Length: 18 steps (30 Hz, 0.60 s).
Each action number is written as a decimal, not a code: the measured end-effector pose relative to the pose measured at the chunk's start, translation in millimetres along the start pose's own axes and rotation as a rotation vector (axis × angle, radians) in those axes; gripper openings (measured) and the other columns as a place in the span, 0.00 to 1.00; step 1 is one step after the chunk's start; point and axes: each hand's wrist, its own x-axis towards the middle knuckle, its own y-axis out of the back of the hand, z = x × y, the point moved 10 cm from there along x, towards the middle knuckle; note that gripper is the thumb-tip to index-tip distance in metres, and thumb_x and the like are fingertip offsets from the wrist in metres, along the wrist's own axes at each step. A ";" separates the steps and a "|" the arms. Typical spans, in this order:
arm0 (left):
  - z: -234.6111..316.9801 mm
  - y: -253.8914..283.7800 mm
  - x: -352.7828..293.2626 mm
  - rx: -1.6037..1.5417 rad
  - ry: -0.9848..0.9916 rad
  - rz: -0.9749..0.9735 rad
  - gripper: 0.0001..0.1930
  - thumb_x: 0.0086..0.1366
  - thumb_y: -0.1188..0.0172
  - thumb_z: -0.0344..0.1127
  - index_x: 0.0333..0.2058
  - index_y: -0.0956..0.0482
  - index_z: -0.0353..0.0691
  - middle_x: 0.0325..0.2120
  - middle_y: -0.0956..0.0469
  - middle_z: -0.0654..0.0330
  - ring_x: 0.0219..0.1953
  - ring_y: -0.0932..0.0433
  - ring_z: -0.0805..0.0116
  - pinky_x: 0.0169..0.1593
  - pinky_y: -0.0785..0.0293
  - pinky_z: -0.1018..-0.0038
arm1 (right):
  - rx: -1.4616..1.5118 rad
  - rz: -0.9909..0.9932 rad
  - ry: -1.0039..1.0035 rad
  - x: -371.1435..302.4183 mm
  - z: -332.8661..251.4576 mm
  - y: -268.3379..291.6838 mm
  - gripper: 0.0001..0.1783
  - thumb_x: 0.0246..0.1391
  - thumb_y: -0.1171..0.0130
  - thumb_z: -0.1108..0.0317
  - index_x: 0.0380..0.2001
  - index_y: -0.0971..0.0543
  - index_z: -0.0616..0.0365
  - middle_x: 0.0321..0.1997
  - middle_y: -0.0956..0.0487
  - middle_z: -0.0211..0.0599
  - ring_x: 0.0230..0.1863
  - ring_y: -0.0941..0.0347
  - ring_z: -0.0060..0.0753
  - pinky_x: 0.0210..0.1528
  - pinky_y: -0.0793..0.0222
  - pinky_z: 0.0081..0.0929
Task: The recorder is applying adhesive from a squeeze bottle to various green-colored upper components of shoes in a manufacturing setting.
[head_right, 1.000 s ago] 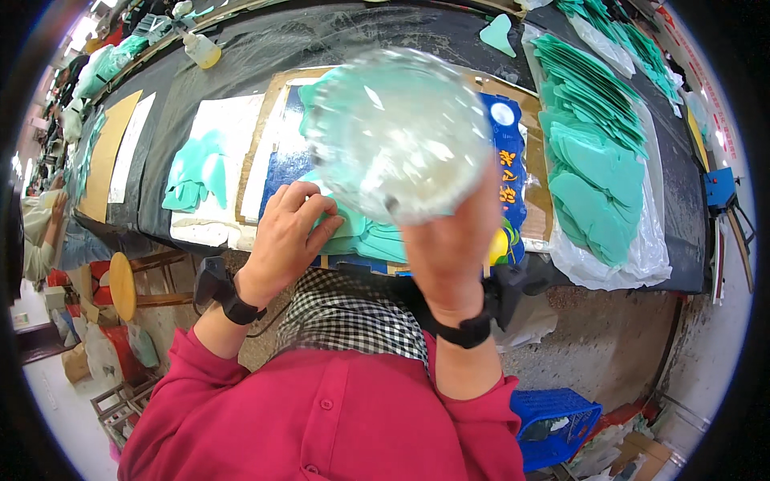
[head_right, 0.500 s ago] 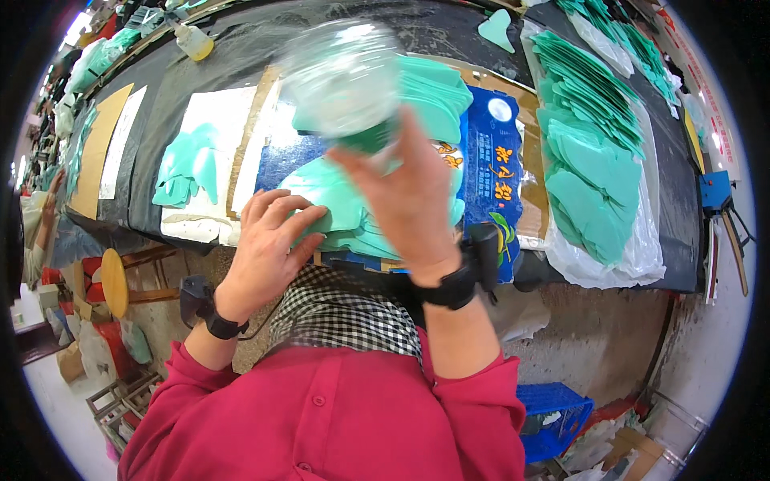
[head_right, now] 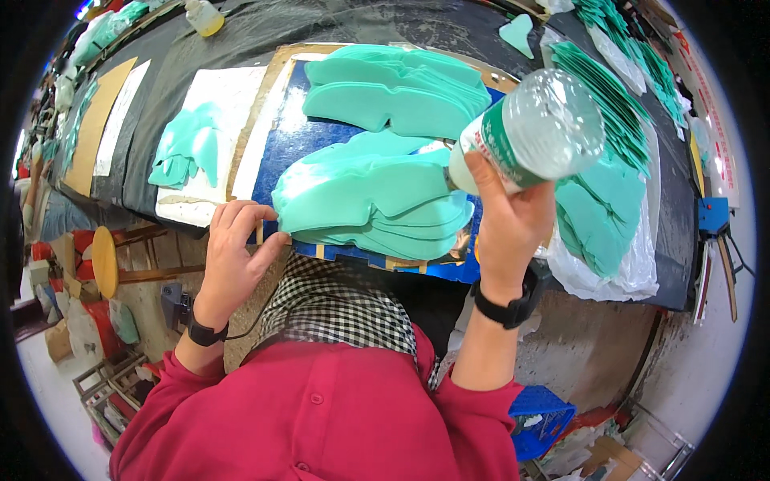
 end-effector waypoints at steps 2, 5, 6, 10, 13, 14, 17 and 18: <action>-3.4 0.4 -1.2 -0.010 -0.001 0.014 0.12 0.61 0.28 0.34 0.42 0.18 0.40 0.41 0.21 0.57 0.49 0.26 0.53 0.55 0.31 0.60 | 0.049 -0.078 -0.113 -17.3 -2.1 -19.6 0.24 0.56 0.24 0.75 0.55 0.20 0.65 0.52 0.14 0.40 0.51 0.18 0.29 0.55 0.20 0.31; -5.2 -1.9 -1.2 -0.023 -0.044 0.050 0.12 0.60 0.27 0.34 0.41 0.18 0.40 0.40 0.21 0.58 0.47 0.25 0.54 0.53 0.30 0.61 | 0.119 -0.228 -0.139 -47.4 -17.0 -63.7 0.27 0.54 0.23 0.78 0.56 0.19 0.64 0.53 0.14 0.39 0.51 0.18 0.28 0.55 0.21 0.28; -3.3 -0.8 -0.7 -0.019 -0.084 0.072 0.12 0.60 0.27 0.34 0.40 0.18 0.41 0.40 0.21 0.59 0.46 0.25 0.54 0.53 0.30 0.61 | 0.146 -0.250 -0.102 -54.2 -23.8 -74.2 0.27 0.54 0.23 0.78 0.57 0.19 0.64 0.54 0.14 0.38 0.51 0.17 0.27 0.55 0.21 0.28; -4.3 8.9 3.5 0.013 -0.084 0.124 0.10 0.60 0.27 0.35 0.37 0.17 0.41 0.38 0.21 0.59 0.44 0.25 0.55 0.52 0.29 0.61 | 0.067 -0.231 -0.179 -37.0 -16.6 -80.7 0.23 0.52 0.21 0.76 0.51 0.16 0.64 0.49 0.13 0.37 0.47 0.17 0.27 0.51 0.21 0.28; 4.4 9.6 4.3 -0.005 -0.193 0.165 0.07 0.61 0.27 0.35 0.34 0.15 0.40 0.37 0.20 0.59 0.43 0.24 0.55 0.50 0.28 0.61 | -0.021 -0.302 -0.068 -36.8 -26.4 -111.9 0.20 0.53 0.23 0.76 0.49 0.17 0.64 0.47 0.12 0.37 0.47 0.16 0.27 0.50 0.20 0.28; 1.5 9.5 3.2 -0.006 -0.188 0.168 0.07 0.61 0.27 0.35 0.34 0.15 0.40 0.37 0.20 0.59 0.43 0.24 0.55 0.50 0.28 0.61 | -0.026 -0.333 -0.016 -42.7 -30.5 -128.0 0.21 0.54 0.23 0.77 0.51 0.17 0.64 0.47 0.12 0.37 0.46 0.16 0.26 0.49 0.20 0.27; -17.9 -0.9 -2.5 -0.027 -0.090 0.076 0.07 0.65 0.30 0.35 0.38 0.13 0.40 0.38 0.20 0.57 0.45 0.24 0.53 0.53 0.29 0.59 | 0.107 -0.571 0.050 -56.8 -45.3 -178.5 0.29 0.51 0.22 0.74 0.56 0.21 0.60 0.45 0.12 0.38 0.45 0.15 0.29 0.42 0.20 0.28; -21.8 2.6 -6.9 -0.025 -0.084 0.079 0.07 0.65 0.30 0.35 0.38 0.13 0.40 0.38 0.20 0.57 0.45 0.24 0.53 0.53 0.29 0.59 | 0.066 -0.655 0.088 -57.6 -52.1 -189.3 0.28 0.51 0.22 0.74 0.56 0.21 0.60 0.45 0.12 0.40 0.45 0.15 0.29 0.42 0.20 0.28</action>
